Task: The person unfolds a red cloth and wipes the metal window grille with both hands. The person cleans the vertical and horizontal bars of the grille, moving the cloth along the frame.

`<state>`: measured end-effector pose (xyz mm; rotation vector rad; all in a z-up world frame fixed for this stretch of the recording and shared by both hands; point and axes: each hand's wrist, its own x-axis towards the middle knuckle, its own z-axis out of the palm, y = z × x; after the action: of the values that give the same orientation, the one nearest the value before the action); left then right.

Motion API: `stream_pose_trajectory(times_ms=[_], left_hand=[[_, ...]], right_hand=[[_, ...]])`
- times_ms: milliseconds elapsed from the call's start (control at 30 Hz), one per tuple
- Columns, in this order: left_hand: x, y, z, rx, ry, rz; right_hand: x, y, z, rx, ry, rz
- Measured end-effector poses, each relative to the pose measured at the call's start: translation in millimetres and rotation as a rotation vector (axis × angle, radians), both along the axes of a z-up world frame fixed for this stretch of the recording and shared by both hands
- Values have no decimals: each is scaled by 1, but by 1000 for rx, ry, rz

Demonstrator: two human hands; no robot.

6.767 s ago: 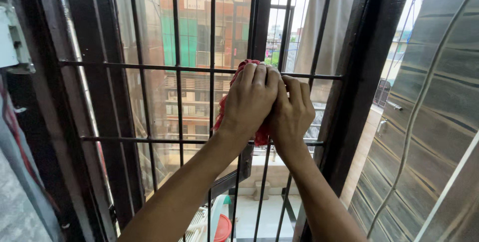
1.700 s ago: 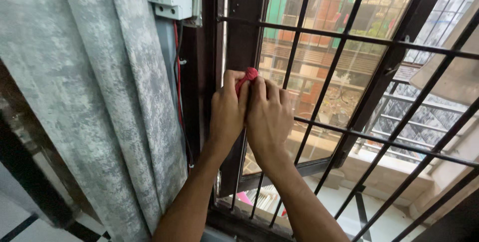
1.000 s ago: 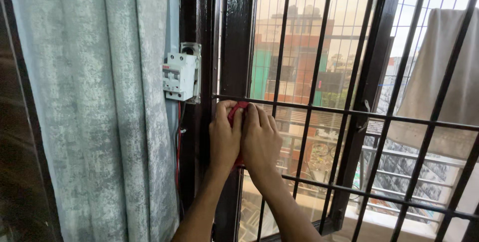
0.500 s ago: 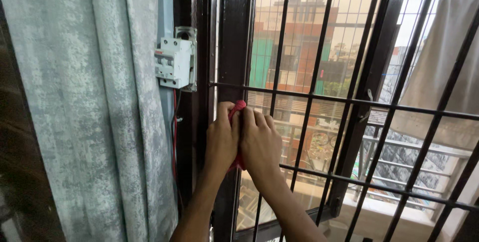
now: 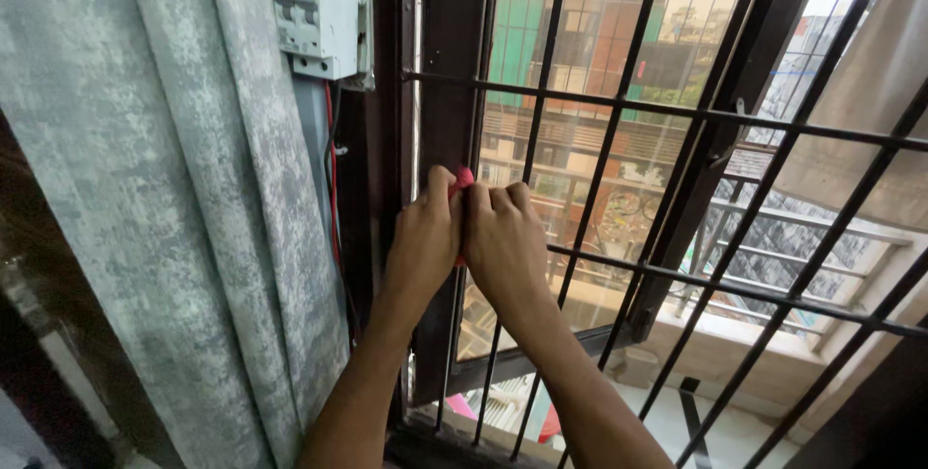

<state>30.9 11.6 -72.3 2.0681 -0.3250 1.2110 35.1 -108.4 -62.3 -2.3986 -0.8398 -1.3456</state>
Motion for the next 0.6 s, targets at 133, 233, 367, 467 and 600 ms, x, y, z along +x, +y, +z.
stream_pose_trajectory(times_ms=[133, 233, 367, 467, 600], left_hand=[[-14, -12, -2, -44, -130, 48], [-34, -29, 5, -98, -263, 118], [-56, -49, 23, -167, -391, -7], [-55, -61, 45, -134, -468, -45], [-40, -74, 66, -144, -368, -19]], right_hand=[[-10, 0, -6, 64, -109, 18], [-27, -6, -6, 160, -234, 29], [-42, -17, 6, 312, -400, -9], [-42, -28, 21, 365, -465, -24], [-24, -37, 39, 344, -488, -111]])
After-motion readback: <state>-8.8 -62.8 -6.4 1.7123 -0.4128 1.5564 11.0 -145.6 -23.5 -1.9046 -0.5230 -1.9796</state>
